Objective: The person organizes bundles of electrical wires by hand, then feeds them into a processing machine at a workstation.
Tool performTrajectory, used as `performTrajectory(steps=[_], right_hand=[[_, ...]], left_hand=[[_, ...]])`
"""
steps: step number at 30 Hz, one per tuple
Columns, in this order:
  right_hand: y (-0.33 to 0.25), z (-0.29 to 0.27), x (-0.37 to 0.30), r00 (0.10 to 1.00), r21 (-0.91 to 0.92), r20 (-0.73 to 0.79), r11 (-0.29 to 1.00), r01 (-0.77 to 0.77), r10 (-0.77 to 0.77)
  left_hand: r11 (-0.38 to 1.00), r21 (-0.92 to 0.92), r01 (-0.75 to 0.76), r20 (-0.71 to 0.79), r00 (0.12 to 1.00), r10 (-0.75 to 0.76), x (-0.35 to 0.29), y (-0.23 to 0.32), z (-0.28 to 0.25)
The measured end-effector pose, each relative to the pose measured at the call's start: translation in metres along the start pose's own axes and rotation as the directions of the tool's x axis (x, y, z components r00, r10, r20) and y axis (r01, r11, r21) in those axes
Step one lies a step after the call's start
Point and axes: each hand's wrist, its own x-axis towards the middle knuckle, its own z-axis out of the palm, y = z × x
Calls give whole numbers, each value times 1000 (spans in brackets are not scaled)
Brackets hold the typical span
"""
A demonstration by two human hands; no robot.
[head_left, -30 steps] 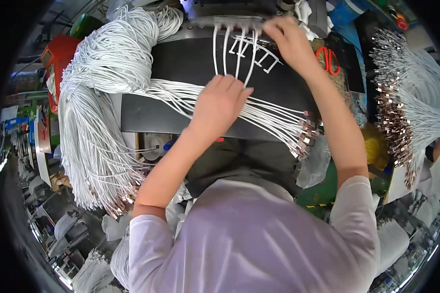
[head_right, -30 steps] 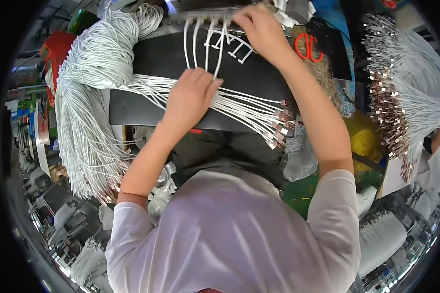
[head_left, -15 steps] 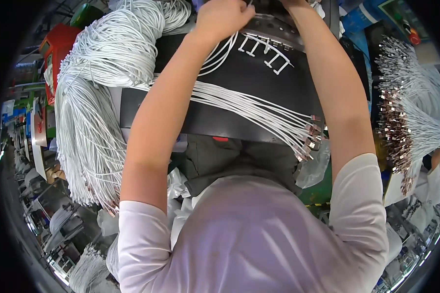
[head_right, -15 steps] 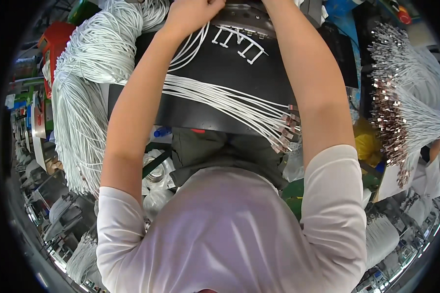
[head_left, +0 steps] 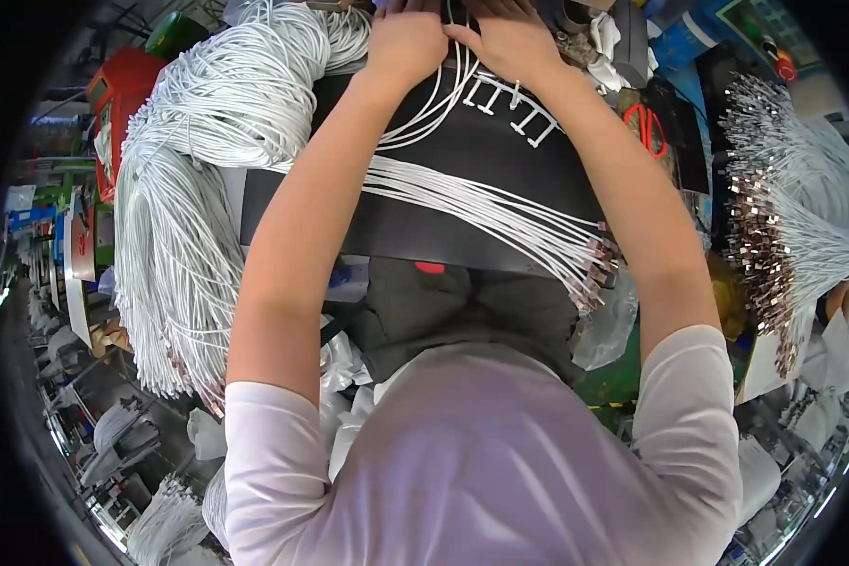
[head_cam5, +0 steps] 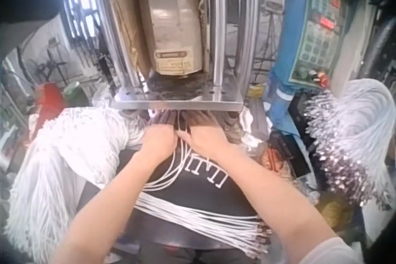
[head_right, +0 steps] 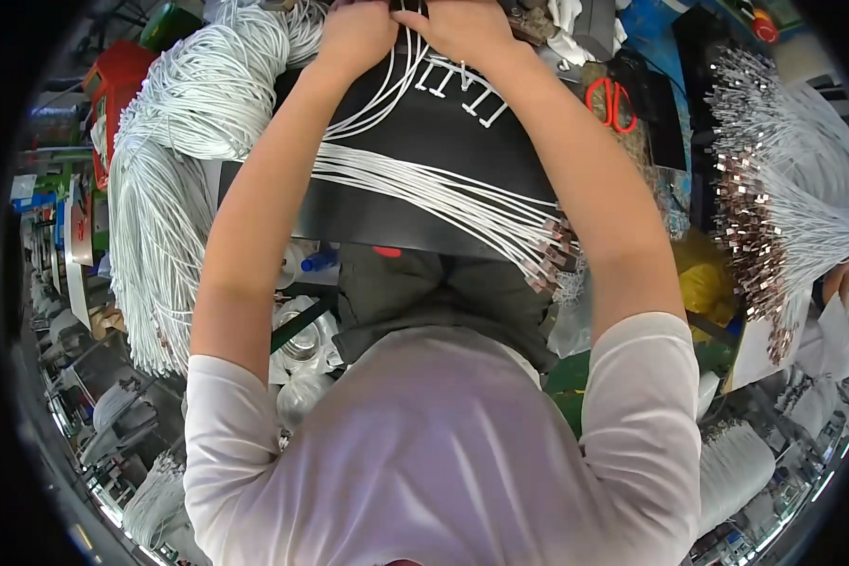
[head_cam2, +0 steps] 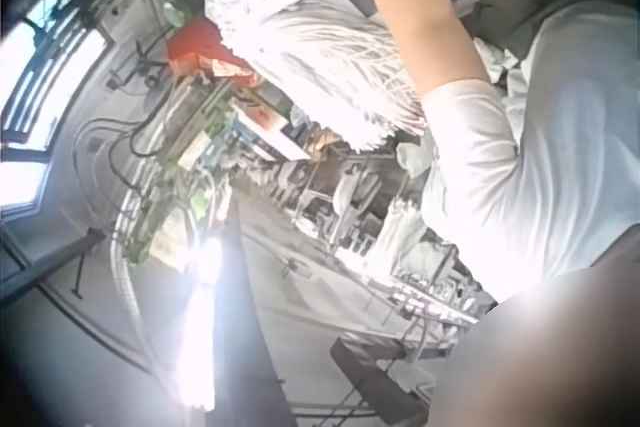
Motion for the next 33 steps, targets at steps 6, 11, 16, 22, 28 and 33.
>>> performTrajectory(steps=[6, 11, 16, 22, 28, 33], right_hand=[[11, 1, 4, 1000, -15, -21, 1000, -1, 1], [7, -1, 2, 996, 74, -86, 997, -2, 9], [4, 15, -1, 969, -63, -247, 997, -42, 25], [2, 30, -2, 973, -16, -118, 980, -200, 197], [6, -27, -29, 955, 243, 98, 923, -297, 282], [24, -124, -200, 776, 517, -281, 771, -372, 564]], left_hand=[[978, 181, -109, -96, 987, 128, -3, 12, -13], [972, 204, -113, 36, 993, 108, -3, 18, -13], [987, 134, 84, 187, 976, -108, 11, 16, 2], [979, -153, -138, -337, 938, 79, 2, 3, 32], [979, 82, -186, -232, 952, 201, -20, 17, -11], [70, -778, 624, 615, 780, -116, -195, 49, -102]])
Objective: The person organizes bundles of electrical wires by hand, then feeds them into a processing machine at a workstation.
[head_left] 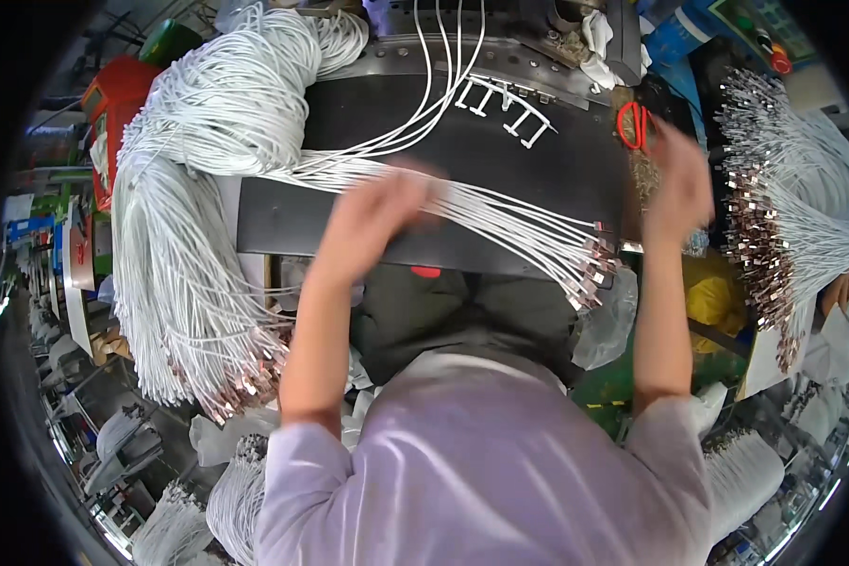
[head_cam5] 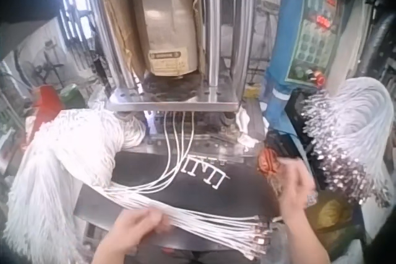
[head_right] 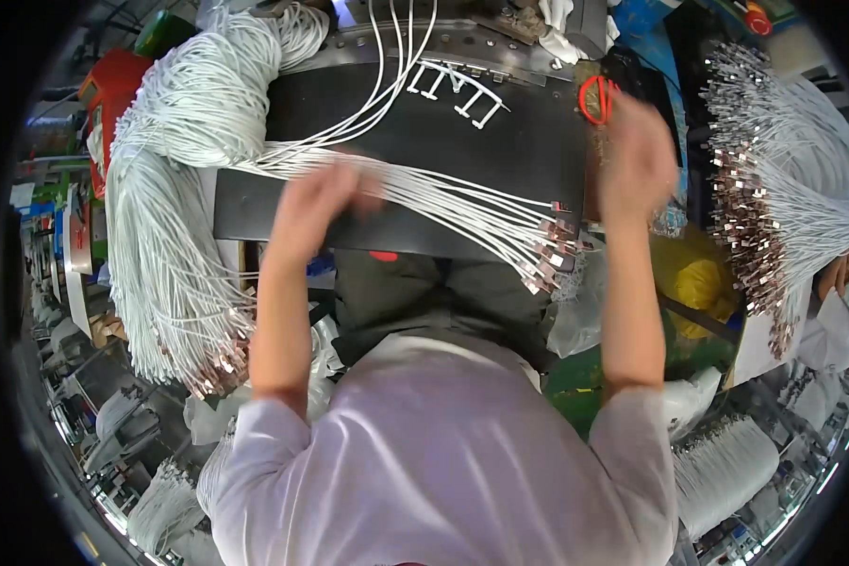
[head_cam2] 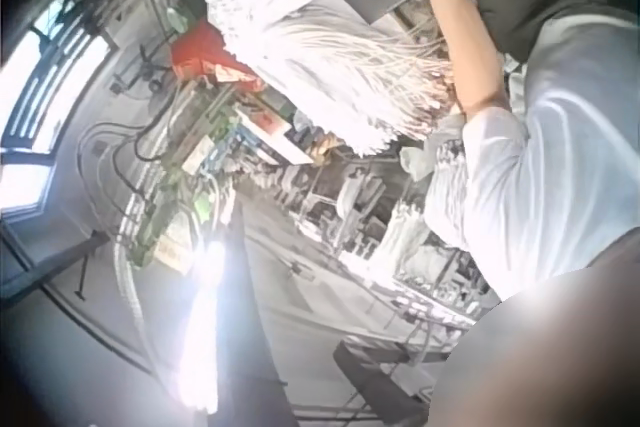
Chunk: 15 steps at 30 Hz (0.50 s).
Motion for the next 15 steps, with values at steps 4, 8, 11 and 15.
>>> performTrajectory(steps=[4, 8, 11, 15], right_hand=[[10, -73, -134, 971, -150, -142, 965, -215, 194], [-18, -37, -236, 606, -107, 434, 706, -700, 667], [-21, -8, -242, 642, -79, 475, 756, -650, 601], [-18, 0, -221, 741, 26, 520, 859, -511, 425]], left_hand=[[850, -480, 217, 184, 972, -145, -104, -99, -14], [701, -711, -59, -397, 856, -331, -114, -156, -32], [823, -560, -93, -484, 843, -234, -102, -164, -50], [844, -528, -91, -492, 844, -216, -99, -171, -65]])
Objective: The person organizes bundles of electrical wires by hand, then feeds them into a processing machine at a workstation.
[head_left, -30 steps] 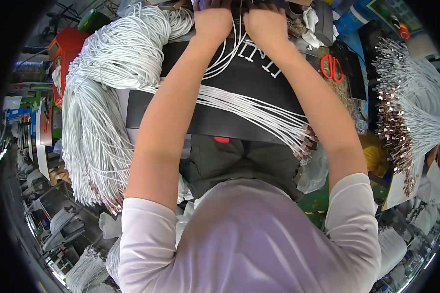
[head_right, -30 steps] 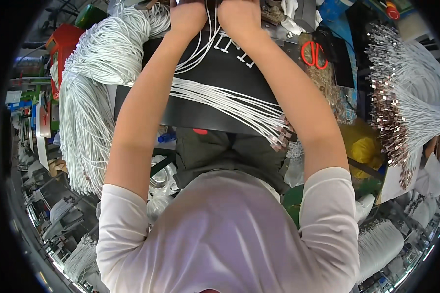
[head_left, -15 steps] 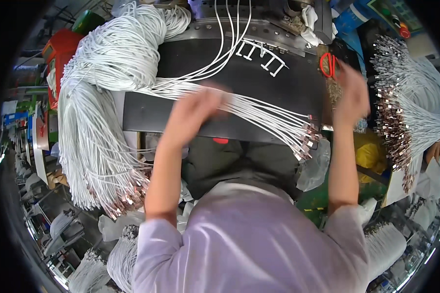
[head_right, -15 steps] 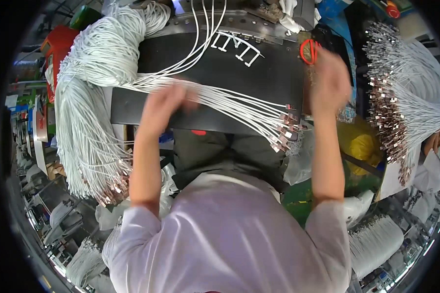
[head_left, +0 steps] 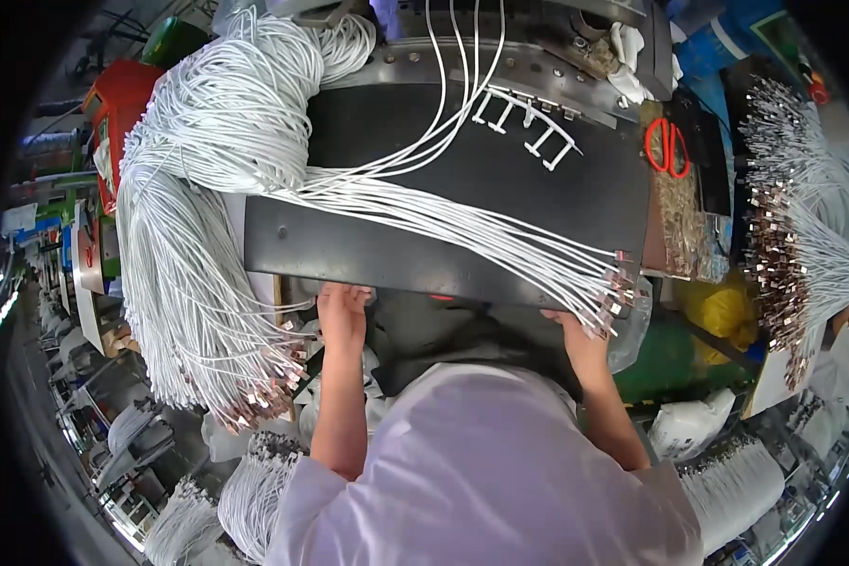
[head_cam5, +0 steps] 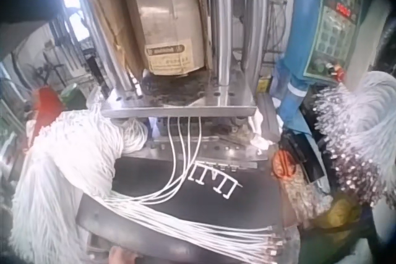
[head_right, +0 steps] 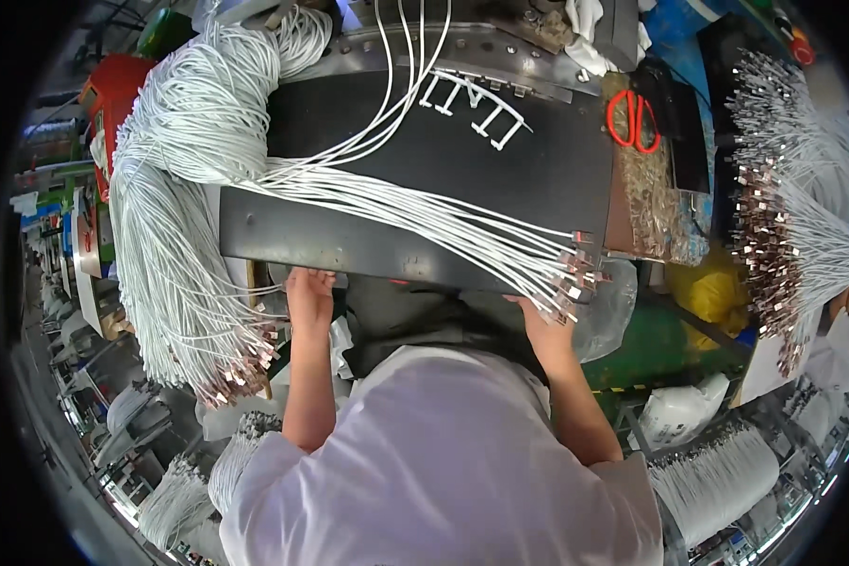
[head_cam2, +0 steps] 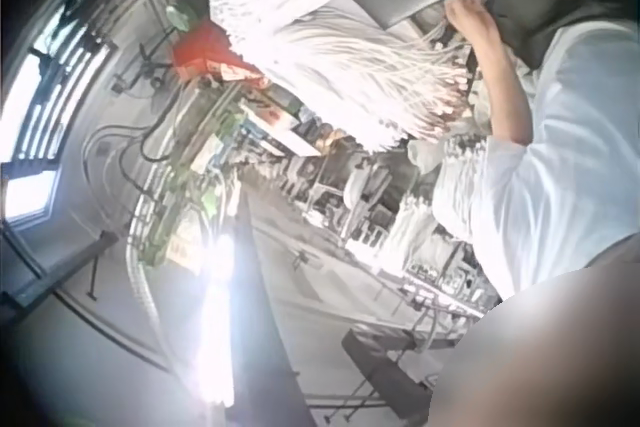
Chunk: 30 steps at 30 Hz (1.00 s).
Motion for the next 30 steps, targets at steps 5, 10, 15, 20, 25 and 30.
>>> performTrajectory(steps=[5, 10, 15, 20, 25, 30], right_hand=[[6, -10, -1, 992, 245, 90, 964, -105, 85], [19, -16, -2, 943, 576, 266, 751, -324, 202], [9, -20, 3, 962, 488, 239, 840, -238, 133], [5, -16, 5, 976, 361, 178, 914, -184, 126], [-30, -10, 10, 925, 7, 171, 938, -347, 340], [-155, -48, 23, 543, 11, 838, 997, 80, -53]], left_hand=[[998, -41, 47, -79, 996, -50, -2, -8, -3], [998, -35, 45, -127, 991, -50, -3, 1, 16], [994, -86, 60, -189, 979, -76, -5, 4, 21], [996, -56, 62, -95, 993, -68, -1, 1, 5], [998, 22, 54, -167, 985, -49, -14, -5, 29], [892, 406, -196, 178, 975, 134, -75, 18, 108]])
